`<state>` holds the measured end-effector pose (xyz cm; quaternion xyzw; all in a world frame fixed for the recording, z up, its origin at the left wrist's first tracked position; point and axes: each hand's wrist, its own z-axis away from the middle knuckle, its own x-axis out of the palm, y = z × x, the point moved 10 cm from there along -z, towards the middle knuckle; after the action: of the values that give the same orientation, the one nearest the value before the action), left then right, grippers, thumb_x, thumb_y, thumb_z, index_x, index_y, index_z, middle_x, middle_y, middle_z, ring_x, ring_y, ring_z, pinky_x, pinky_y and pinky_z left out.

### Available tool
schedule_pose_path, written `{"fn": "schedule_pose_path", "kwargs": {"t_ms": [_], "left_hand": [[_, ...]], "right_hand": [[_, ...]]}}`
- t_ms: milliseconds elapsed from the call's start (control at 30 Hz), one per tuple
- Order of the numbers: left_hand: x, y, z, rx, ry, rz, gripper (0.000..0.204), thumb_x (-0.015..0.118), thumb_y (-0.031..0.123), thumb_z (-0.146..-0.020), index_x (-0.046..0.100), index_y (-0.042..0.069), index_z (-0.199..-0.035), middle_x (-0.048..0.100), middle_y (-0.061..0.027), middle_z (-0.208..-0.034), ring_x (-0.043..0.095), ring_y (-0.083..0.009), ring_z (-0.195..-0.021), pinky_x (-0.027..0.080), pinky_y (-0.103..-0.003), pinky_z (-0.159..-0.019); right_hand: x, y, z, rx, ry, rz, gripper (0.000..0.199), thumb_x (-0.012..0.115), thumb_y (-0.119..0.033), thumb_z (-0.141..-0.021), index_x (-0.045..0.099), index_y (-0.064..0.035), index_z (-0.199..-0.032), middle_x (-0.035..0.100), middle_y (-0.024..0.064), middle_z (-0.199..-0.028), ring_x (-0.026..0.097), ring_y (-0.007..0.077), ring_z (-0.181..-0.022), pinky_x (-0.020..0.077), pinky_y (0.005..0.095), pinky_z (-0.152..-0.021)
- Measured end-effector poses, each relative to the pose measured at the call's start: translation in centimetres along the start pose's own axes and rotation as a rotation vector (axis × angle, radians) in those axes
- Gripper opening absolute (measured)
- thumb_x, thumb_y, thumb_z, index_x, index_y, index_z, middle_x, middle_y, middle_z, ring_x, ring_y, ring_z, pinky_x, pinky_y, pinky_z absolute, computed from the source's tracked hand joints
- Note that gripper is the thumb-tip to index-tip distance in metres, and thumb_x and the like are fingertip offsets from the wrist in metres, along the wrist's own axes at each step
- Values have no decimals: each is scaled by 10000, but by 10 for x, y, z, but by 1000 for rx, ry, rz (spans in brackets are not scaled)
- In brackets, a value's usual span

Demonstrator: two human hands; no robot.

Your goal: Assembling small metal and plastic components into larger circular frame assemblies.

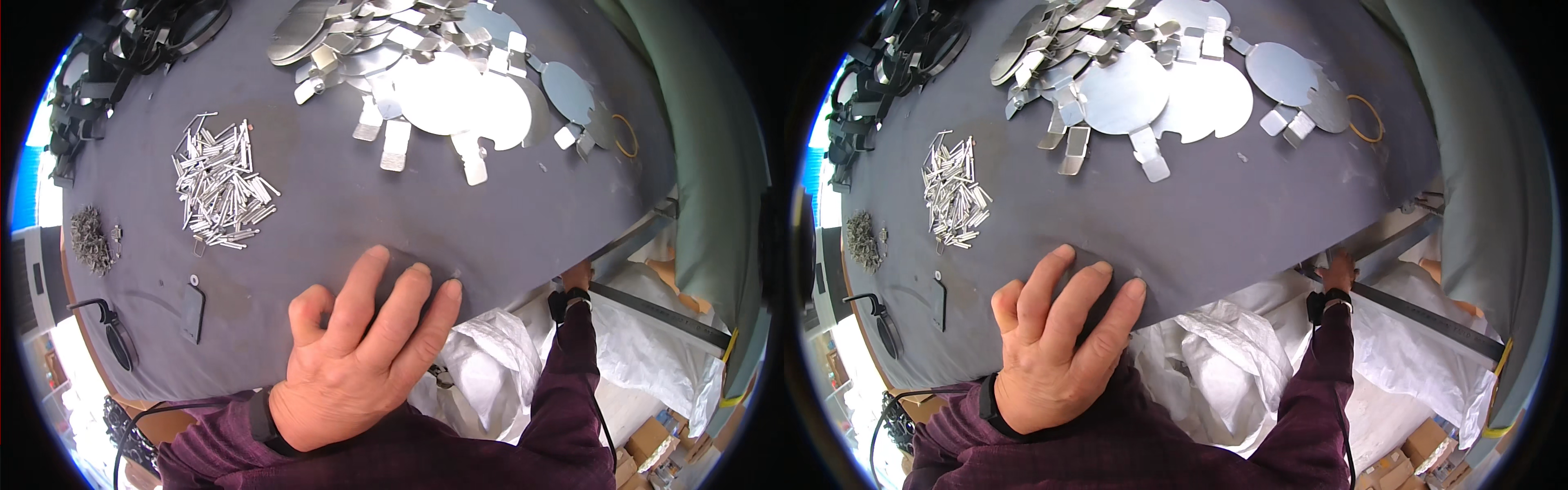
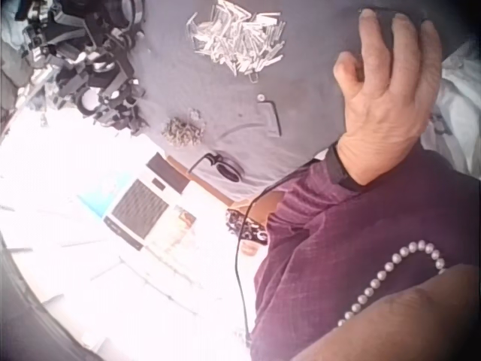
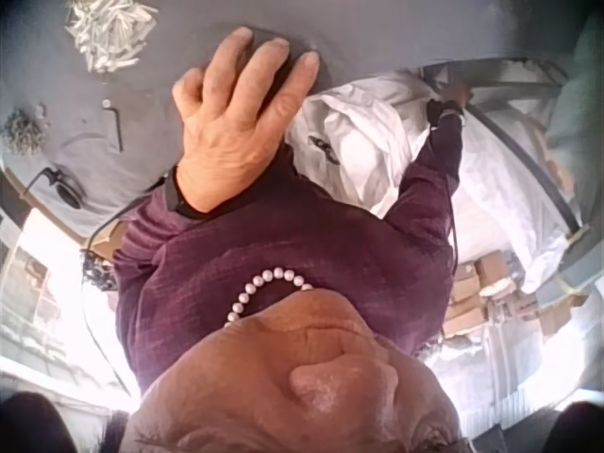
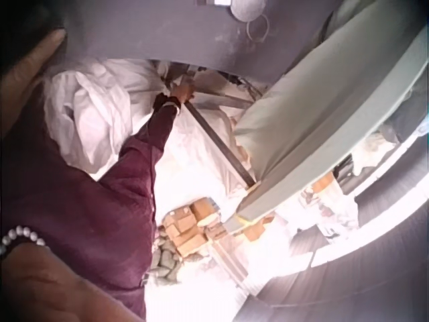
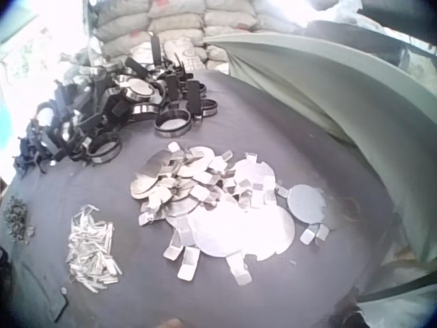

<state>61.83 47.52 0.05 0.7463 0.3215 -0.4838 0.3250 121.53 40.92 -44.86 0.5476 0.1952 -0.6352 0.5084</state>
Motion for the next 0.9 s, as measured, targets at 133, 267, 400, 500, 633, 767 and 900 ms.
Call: {"fn": "schedule_pose_path", "kwargs": {"t_ms": [133, 267, 400, 500, 633, 767, 900], "left_hand": [[2, 3, 1, -18, -39, -42, 509, 689, 93, -588, 675, 202, -1085, 581, -33, -1101, 541, -280, -1072, 354, -373, -783], [1, 3, -1, -23, -22, -42, 517, 688, 96, -583, 674, 203, -1088, 583, -31, -1098, 542, -282, -1068, 355, -371, -779], [-3, -7, 4, -24, 7, 29, 517, 687, 98, -581, 672, 201, -1088, 584, -30, -1095, 546, -282, -1062, 356, -370, -777], [8, 7, -1, -34, -63, -98, 507, 690, 100, -588, 674, 201, -1085, 585, -31, -1096, 547, -282, -1060, 356, -371, -777], [0, 2, -1, -7, -9, 5, 471, 694, 107, -602, 687, 199, -1064, 588, -34, -1094, 548, -284, -1059, 354, -371, -779], [3, 2, 0, -29, -23, -44, 451, 695, 116, -603, 698, 196, -1046, 592, -35, -1087, 547, -286, -1058, 354, -370, -782], [2, 2, -1, -15, -14, -38, 447, 696, 120, -598, 703, 195, -1039, 596, -37, -1082, 547, -286, -1056, 353, -369, -786]], "right_hand": [[-16, -38, 16, 60, 36, -86, 876, 872, -225, -600, 407, -39, -1318, 499, 175, -1306, 441, 341, -1269, 319, 588, -1047], [-2, -33, 9, -76, 13, 32, 887, 875, -242, -589, 406, -20, -1308, 516, 177, -1289, 444, 349, -1267, 297, 586, -1062], [11, 22, -16, -102, -76, -33, 907, 881, -257, -567, 415, -12, -1306, 534, 173, -1270, 440, 368, -1265, 284, 613, -1059], [-14, -80, 6, -47, -179, -255, 869, 868, -275, -584, 442, -36, -1303, 532, 178, -1271, 433, 376, -1268, 290, 641, -1033], [2, 2, -3, -81, 86, -70, 827, 854, -273, -606, 460, -62, -1303, 534, 186, -1265, 435, 373, -1266, 304, 655, -1007], [0, -33, -2, -179, 3, -107, 803, 854, -229, -609, 467, -67, -1295, 535, 169, -1272, 459, 367, -1248, 333, 634, -996], [-17, -26, 5, -101, -27, -115, 802, 862, -202, -591, 478, -64, -1281, 546, 162, -1278, 488, 370, -1223, 337, 622, -1001]]}}
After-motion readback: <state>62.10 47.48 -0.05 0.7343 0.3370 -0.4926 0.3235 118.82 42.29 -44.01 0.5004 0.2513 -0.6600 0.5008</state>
